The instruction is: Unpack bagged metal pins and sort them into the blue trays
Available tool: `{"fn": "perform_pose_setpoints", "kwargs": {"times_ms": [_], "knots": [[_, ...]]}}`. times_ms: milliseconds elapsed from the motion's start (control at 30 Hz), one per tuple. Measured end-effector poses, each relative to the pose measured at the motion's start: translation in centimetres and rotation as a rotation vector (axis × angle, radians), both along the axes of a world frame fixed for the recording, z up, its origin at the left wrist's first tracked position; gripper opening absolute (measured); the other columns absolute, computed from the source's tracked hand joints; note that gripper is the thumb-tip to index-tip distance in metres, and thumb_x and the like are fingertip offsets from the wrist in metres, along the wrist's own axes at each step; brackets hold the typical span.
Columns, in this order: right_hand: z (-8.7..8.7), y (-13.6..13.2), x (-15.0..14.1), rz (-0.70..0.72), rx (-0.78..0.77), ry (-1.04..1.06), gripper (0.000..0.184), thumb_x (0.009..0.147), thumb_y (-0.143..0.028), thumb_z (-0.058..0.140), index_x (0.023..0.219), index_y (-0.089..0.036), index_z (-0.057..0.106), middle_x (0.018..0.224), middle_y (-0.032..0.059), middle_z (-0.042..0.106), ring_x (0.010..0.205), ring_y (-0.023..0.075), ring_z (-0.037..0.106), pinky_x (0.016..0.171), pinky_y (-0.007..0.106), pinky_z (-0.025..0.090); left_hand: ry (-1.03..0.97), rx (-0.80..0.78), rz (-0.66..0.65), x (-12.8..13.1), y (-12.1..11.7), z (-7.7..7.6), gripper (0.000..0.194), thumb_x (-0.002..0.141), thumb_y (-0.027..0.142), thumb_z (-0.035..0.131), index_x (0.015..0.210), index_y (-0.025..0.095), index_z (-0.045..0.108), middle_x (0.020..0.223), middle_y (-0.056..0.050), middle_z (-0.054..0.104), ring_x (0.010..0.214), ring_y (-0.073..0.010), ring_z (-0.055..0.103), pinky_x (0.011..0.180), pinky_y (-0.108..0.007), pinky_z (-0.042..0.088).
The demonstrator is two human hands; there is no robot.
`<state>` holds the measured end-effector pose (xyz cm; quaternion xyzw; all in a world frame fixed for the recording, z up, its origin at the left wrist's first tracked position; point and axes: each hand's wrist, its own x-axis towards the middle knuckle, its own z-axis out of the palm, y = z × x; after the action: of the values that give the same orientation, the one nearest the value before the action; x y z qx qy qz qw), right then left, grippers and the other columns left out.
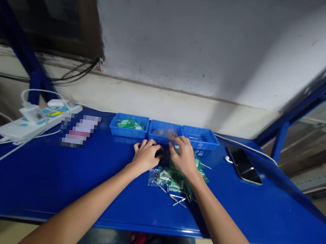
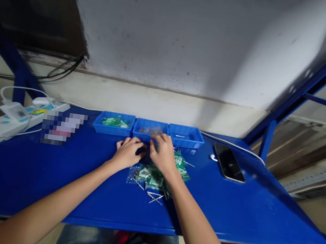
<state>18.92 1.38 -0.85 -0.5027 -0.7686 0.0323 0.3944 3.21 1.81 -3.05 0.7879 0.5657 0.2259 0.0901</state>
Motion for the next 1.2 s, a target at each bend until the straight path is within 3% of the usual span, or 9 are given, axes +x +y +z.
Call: {"fn": "perform_pose_setpoints", "kwargs": {"times_ms": [133, 267, 367, 467, 567, 700, 933, 1100, 1200], "knots": [[0.2, -0.1, -0.2, 0.056, -0.036, -0.019, 0.023, 0.085, -0.022, 0.047, 0.099, -0.018, 0.065, 0.088, 0.008, 0.062, 0.088, 0.0218, 0.054, 0.081, 0.037, 0.044, -0.052, -0.027, 0.045, -0.6, 0.1, 0.3, 0.013, 0.074, 0.018, 0.057, 0.084, 0.025, 0.062, 0.096, -0.003, 0.064, 0.102, -0.0292, 0.049, 0.086, -0.052, 0.033], [0.1, -0.2, -0.5, 0.033, -0.108, 0.064, 0.024, 0.084, -0.028, 0.049, 0.098, -0.018, 0.065, 0.075, 0.0054, 0.063, 0.077, 0.0205, 0.057, 0.074, 0.036, 0.044, -0.324, 0.002, -0.009, -1.2, 0.7, 0.8, 0.013, 0.075, 0.013, 0.054, 0.084, 0.022, 0.057, 0.079, 0.0, 0.065, 0.086, -0.0211, 0.056, 0.081, -0.04, 0.041], [0.4, -0.5, -1.0, -0.014, -0.319, 0.324, 0.031, 0.084, -0.042, 0.049, 0.093, -0.017, 0.065, 0.063, 0.003, 0.062, 0.059, 0.017, 0.056, 0.06, 0.032, 0.044, -0.492, 0.16, -0.087, -1.2, 0.6, 1.6, 0.011, 0.078, 0.011, 0.052, 0.082, 0.02, 0.055, 0.08, -0.001, 0.062, 0.08, -0.0164, 0.057, 0.078, -0.032, 0.044], [0.5, -0.6, -1.5, 0.066, -0.503, 0.675, 0.037, 0.081, -0.049, 0.051, 0.085, -0.015, 0.065, 0.067, 0.0051, 0.064, 0.059, 0.0159, 0.058, 0.059, 0.031, 0.047, -0.432, 0.291, -0.157, -1.0, -0.1, 2.2, 0.012, 0.08, 0.01, 0.049, 0.078, 0.02, 0.055, 0.08, 0.0, 0.06, 0.082, -0.0164, 0.054, 0.08, -0.031, 0.043], [0.1, -0.5, -1.9, 0.145, -0.461, 0.836, 0.028, 0.077, -0.04, 0.058, 0.09, -0.016, 0.062, 0.075, 0.005, 0.065, 0.065, 0.0153, 0.06, 0.065, 0.032, 0.049, -0.311, 0.312, -0.204, -0.7, -0.6, 2.5, 0.015, 0.081, 0.01, 0.049, 0.08, 0.021, 0.059, 0.086, -0.001, 0.06, 0.088, -0.0184, 0.052, 0.083, -0.034, 0.041], [0.5, -0.3, -1.3, 0.082, -0.218, 0.695, 0.039, 0.078, -0.028, 0.057, 0.115, -0.019, 0.05, 0.079, 0.0031, 0.065, 0.069, 0.0159, 0.06, 0.069, 0.034, 0.05, -0.19, 0.191, -0.287, -1.3, -0.6, 2.9, 0.014, 0.082, 0.017, 0.052, 0.09, 0.024, 0.062, 0.094, -0.003, 0.059, 0.094, -0.0204, 0.051, 0.086, -0.038, 0.04], [4.4, 0.8, 1.2, -0.261, 0.505, 0.455, 0.02, 0.086, -0.02, 0.045, 0.104, -0.022, 0.053, 0.099, 0.0078, 0.056, 0.095, 0.0199, 0.055, 0.086, 0.039, 0.044, 0.091, -0.245, -0.483, -4.5, -0.6, 3.2, 0.043, 0.061, 0.047, 0.073, 0.101, 0.035, 0.061, 0.116, -0.002, 0.055, 0.113, -0.0291, 0.045, 0.088, -0.04, 0.039], [2.0, 1.8, 0.0, -0.165, 0.211, 0.003, 0.028, 0.079, -0.024, 0.055, 0.106, -0.019, 0.058, 0.101, 0.0115, 0.057, 0.103, 0.0283, 0.047, 0.085, 0.046, 0.041, 0.075, -0.203, -0.403, -5.0, 0.6, 2.0, 0.029, 0.075, 0.029, 0.063, 0.103, 0.034, 0.058, 0.115, -0.001, 0.057, 0.112, -0.0259, 0.049, 0.089, -0.04, 0.038], [0.6, 0.9, -1.1, -0.115, 0.091, -0.058, 0.029, 0.08, -0.03, 0.056, 0.106, -0.019, 0.06, 0.103, 0.0115, 0.059, 0.109, 0.0302, 0.043, 0.087, 0.046, 0.039, 0.041, -0.135, -0.325, -5.0, 1.4, 1.3, 0.024, 0.075, 0.019, 0.06, 0.096, 0.028, 0.059, 0.104, -0.001, 0.061, 0.106, -0.0241, 0.053, 0.088, -0.039, 0.038]]}}
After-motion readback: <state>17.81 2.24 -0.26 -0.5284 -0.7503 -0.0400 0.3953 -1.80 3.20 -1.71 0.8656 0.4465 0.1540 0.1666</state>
